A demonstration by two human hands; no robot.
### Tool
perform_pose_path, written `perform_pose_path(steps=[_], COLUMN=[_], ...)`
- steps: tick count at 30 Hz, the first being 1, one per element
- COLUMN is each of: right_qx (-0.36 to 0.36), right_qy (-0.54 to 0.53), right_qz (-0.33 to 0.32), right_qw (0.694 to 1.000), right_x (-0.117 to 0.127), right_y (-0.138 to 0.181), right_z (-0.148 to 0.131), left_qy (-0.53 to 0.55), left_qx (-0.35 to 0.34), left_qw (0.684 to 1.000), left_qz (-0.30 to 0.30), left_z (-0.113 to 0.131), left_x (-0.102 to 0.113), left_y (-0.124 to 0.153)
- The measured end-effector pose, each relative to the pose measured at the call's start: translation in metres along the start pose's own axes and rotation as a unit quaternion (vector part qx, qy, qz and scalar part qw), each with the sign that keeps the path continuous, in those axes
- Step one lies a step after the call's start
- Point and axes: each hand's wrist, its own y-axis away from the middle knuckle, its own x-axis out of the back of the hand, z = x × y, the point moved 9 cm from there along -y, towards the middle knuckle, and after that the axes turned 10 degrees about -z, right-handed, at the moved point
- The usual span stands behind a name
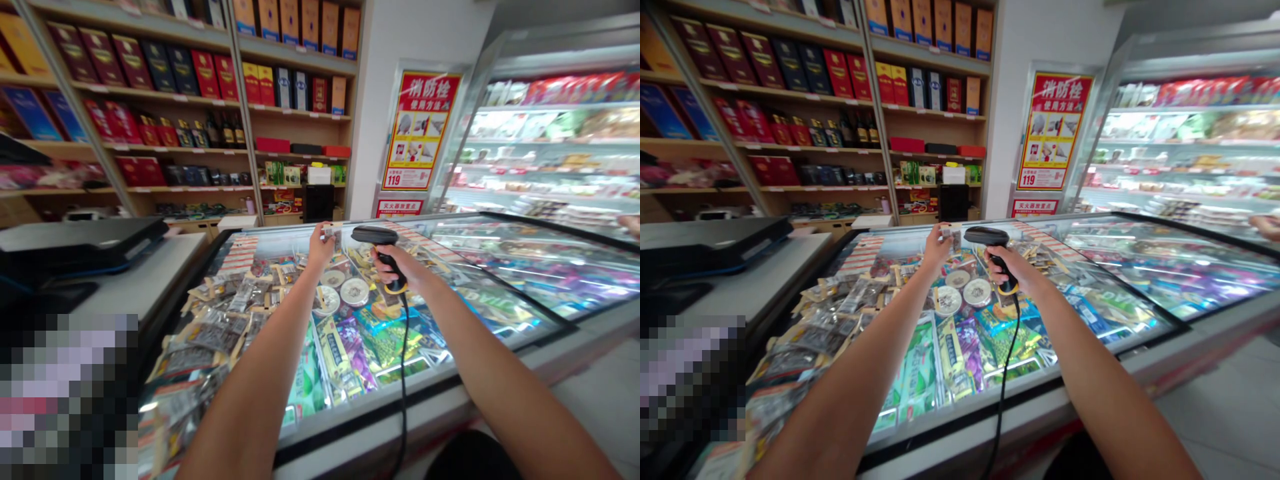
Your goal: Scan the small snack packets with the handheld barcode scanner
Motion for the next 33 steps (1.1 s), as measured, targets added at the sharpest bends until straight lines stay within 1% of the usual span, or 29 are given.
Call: perform_pose_path(steps=[4, 7, 9, 12, 13, 15, 19, 21, 23, 25, 26, 28, 29, 31, 33], right_qx=[0.009, 0.030, 0.048, 0.066, 0.069, 0.072, 0.075, 0.074, 0.068, 0.059, 0.054, 0.046, 0.042, 0.038, 0.033], right_qy=[-0.011, -0.037, -0.072, -0.124, -0.135, -0.152, -0.170, -0.173, -0.171, -0.164, -0.158, -0.140, -0.128, -0.099, -0.067], right_qz=[0.018, 0.056, 0.102, 0.174, 0.192, 0.212, 0.217, 0.217, 0.217, 0.213, 0.209, 0.197, 0.189, 0.167, 0.138], right_qw=[1.000, 0.997, 0.991, 0.975, 0.970, 0.963, 0.958, 0.958, 0.959, 0.961, 0.963, 0.969, 0.973, 0.980, 0.988], right_x=[0.000, 0.008, 0.020, 0.041, 0.048, 0.056, 0.060, 0.057, 0.053, 0.050, 0.049, 0.046, 0.045, 0.041, 0.034], right_y=[0.002, 0.004, 0.006, 0.013, 0.015, 0.017, 0.019, 0.018, 0.017, 0.016, 0.016, 0.015, 0.014, 0.014, 0.012], right_z=[-0.006, -0.013, -0.017, -0.020, -0.020, -0.020, -0.019, -0.018, -0.017, -0.016, -0.016, -0.017, -0.017, -0.019, -0.020], left_qy=[-0.123, -0.232, -0.292, -0.350, -0.360, -0.367, -0.342, -0.323, -0.311, -0.301, -0.296, -0.286, -0.280, -0.269, -0.258], left_qx=[0.008, 0.019, 0.040, 0.081, 0.086, 0.072, 0.014, 0.000, -0.006, -0.003, 0.001, 0.013, 0.019, 0.028, 0.032], left_qw=[0.992, 0.971, 0.951, 0.916, 0.905, 0.889, 0.874, 0.870, 0.868, 0.868, 0.868, 0.872, 0.877, 0.895, 0.920], left_qz=[-0.018, -0.048, -0.092, -0.180, -0.210, -0.264, -0.345, -0.372, -0.387, -0.395, -0.398, -0.396, -0.390, -0.356, -0.293], left_z=[0.014, 0.023, 0.021, 0.010, 0.008, 0.011, 0.031, 0.039, 0.044, 0.044, 0.043, 0.039, 0.037, 0.033, 0.032], left_x=[0.006, 0.008, 0.004, -0.008, -0.014, -0.027, -0.067, -0.089, -0.109, -0.122, -0.126, -0.124, -0.118, -0.098, -0.065], left_y=[0.009, 0.019, 0.024, 0.026, 0.026, 0.025, 0.034, 0.045, 0.055, 0.061, 0.062, 0.057, 0.051, 0.036, 0.019])
